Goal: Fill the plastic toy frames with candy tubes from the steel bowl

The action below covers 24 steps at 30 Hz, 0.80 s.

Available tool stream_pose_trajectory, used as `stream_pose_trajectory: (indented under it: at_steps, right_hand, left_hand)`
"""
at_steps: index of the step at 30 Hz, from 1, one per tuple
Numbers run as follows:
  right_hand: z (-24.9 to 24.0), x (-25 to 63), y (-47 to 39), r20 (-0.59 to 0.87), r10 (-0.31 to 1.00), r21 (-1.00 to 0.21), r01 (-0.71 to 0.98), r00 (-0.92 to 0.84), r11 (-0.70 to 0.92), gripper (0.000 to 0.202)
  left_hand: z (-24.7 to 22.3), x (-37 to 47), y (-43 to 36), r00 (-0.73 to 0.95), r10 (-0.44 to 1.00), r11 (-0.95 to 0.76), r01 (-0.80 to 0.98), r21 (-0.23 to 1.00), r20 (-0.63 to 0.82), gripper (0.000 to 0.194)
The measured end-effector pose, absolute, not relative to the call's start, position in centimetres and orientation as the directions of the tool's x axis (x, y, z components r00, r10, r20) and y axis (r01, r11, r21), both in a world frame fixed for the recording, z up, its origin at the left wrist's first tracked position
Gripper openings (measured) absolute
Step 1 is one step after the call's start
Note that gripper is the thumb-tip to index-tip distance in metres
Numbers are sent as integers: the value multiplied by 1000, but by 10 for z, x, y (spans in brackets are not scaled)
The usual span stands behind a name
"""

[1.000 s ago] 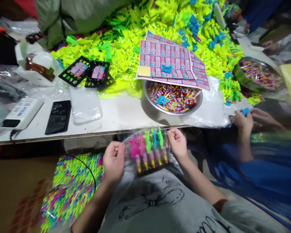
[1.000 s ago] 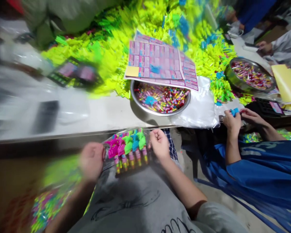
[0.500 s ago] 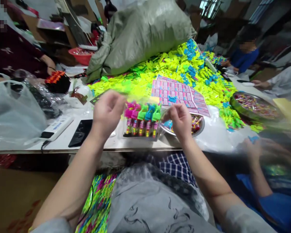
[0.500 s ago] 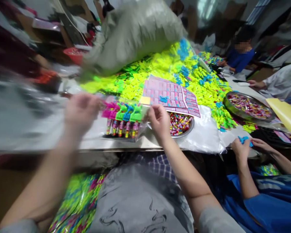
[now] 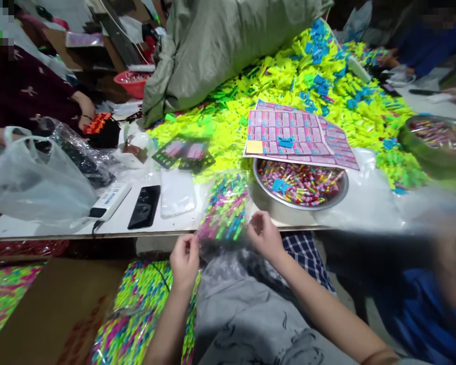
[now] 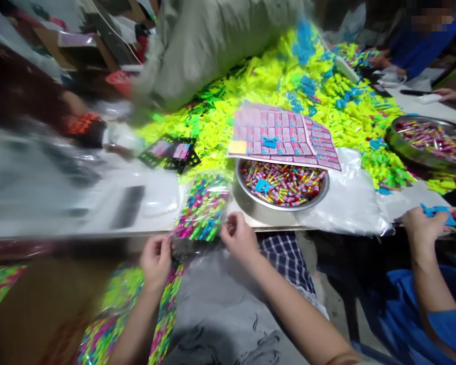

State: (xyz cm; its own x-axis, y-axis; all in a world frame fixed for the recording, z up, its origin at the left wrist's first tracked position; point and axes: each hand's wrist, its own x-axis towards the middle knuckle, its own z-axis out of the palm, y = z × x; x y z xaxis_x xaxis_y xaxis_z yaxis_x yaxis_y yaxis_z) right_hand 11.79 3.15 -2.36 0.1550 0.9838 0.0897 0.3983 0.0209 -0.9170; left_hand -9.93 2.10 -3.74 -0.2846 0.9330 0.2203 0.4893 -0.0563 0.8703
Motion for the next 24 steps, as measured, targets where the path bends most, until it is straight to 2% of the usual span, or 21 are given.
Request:
stream_pose_trajectory:
  at_steps: [2, 6, 8, 12, 15, 19, 21, 24]
  right_hand:
    - [-24, 118, 34, 101, 983, -910, 414, 156, 28, 26]
    - [-29, 123, 44, 112, 958, -885, 465, 264, -25, 12]
    - [-33, 126, 51, 117, 934, -890, 453, 338, -52, 10]
    - [-37, 130, 63, 107, 913, -886, 454, 393, -92, 21]
    - [-33, 129, 65, 118, 938, -860, 505, 326, -67, 27]
    - [-24, 130, 62, 285, 949, -821, 546, 137, 168, 34]
    - [-22, 131, 62, 357, 930, -769, 593, 91, 237, 23]
    - [-21, 131, 63, 382, 915, -726, 656, 133, 207, 5]
  left_hand:
    - [-44, -101, 17, -325, 921, -54, 437, 898, 214, 17]
    - [-47, -101, 14, -334, 915, -76, 410, 909, 227, 16]
    - [-45, -100, 13, -321, 906, -110, 449, 887, 275, 16]
    - [-41, -100, 11, -203, 914, -174, 588, 790, 352, 15]
    - [-39, -102, 10, -162, 915, -190, 632, 751, 369, 14]
    - [-35, -104, 12, -171, 930, -153, 624, 766, 325, 13]
    - [-32, -103, 13, -157, 932, -157, 637, 755, 326, 14]
    - [-24, -101, 14, -126, 927, -182, 672, 718, 353, 14]
